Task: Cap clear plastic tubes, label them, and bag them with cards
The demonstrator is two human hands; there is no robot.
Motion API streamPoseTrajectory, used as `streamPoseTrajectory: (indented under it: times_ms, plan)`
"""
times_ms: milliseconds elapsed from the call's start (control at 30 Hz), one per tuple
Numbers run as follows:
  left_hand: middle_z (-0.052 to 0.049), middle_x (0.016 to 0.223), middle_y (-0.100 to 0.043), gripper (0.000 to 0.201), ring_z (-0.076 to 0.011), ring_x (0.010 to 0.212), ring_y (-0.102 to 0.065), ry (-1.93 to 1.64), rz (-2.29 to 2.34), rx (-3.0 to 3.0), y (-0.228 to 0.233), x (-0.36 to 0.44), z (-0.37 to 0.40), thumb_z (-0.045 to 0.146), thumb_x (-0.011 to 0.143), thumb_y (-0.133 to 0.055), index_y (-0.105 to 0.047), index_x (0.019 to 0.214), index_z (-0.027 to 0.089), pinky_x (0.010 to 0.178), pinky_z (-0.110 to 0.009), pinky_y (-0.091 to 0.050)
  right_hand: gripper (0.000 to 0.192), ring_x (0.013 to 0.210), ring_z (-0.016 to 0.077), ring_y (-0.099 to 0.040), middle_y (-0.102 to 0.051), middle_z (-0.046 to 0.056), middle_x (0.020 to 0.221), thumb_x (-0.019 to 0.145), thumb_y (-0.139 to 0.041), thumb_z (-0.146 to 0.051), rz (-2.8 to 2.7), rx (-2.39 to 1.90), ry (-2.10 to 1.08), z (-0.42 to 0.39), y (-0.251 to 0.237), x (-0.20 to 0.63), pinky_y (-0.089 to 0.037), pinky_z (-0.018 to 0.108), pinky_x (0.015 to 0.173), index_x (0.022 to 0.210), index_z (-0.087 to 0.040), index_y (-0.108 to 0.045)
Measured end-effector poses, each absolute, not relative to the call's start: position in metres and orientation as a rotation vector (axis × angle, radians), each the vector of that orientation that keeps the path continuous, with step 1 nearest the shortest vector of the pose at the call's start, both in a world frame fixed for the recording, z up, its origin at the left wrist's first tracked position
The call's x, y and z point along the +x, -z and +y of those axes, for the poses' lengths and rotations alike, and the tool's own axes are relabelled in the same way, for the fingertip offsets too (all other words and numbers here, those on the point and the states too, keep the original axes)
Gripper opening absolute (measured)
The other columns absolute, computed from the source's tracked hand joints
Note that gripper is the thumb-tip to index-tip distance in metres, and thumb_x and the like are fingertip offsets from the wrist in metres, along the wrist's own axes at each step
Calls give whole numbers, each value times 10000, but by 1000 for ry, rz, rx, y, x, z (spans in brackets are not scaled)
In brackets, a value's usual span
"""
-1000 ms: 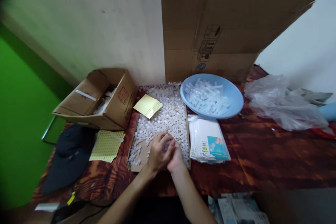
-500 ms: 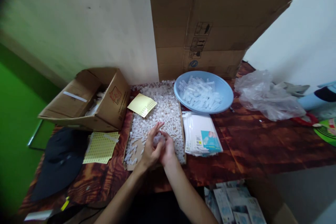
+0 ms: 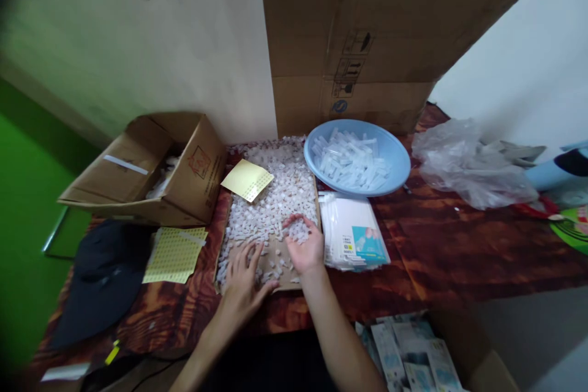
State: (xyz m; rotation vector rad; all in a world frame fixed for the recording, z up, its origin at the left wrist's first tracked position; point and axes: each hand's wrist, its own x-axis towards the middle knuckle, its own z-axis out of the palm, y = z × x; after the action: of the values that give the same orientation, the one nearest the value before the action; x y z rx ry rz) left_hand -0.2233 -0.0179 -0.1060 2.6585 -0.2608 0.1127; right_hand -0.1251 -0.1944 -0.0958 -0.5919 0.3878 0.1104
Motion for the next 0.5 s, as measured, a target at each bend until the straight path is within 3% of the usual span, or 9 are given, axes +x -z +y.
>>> streamPoseTrajectory:
  times_ms: [133, 233, 500]
  plan:
    - [-198, 1596, -326, 963, -394, 1501, -229, -66, -339, 2675, 110, -207, -41, 542, 822, -736, -247, 1579, 204, 1184, -597, -232, 108, 822, 154, -709, -721, -6, 789, 854, -534, -197, 442, -482, -66, -213, 95, -123, -594, 329, 809, 846, -228, -637]
    - [-177, 1583, -361, 947, -391, 1499, -226, -38, -524, 2668, 109, -187, -54, 613, 835, -689, -260, 1579, 215, 1190, -611, -200, 107, 807, 145, -701, -719, -7, 799, 852, -536, -189, 448, -454, -70, -222, 89, -122, -589, 316, 812, 848, -221, -638]
    - [-174, 1382, -553, 425, -360, 1299, -484, -183, -603, 2737, 123, -172, -77, 365, 989, -566, -537, 1370, 179, 1100, -564, -341, 113, 798, 149, -693, -711, 0, 791, 855, -536, -157, 469, -380, -56, -228, 78, -123, -590, 312, 783, 840, -205, -638]
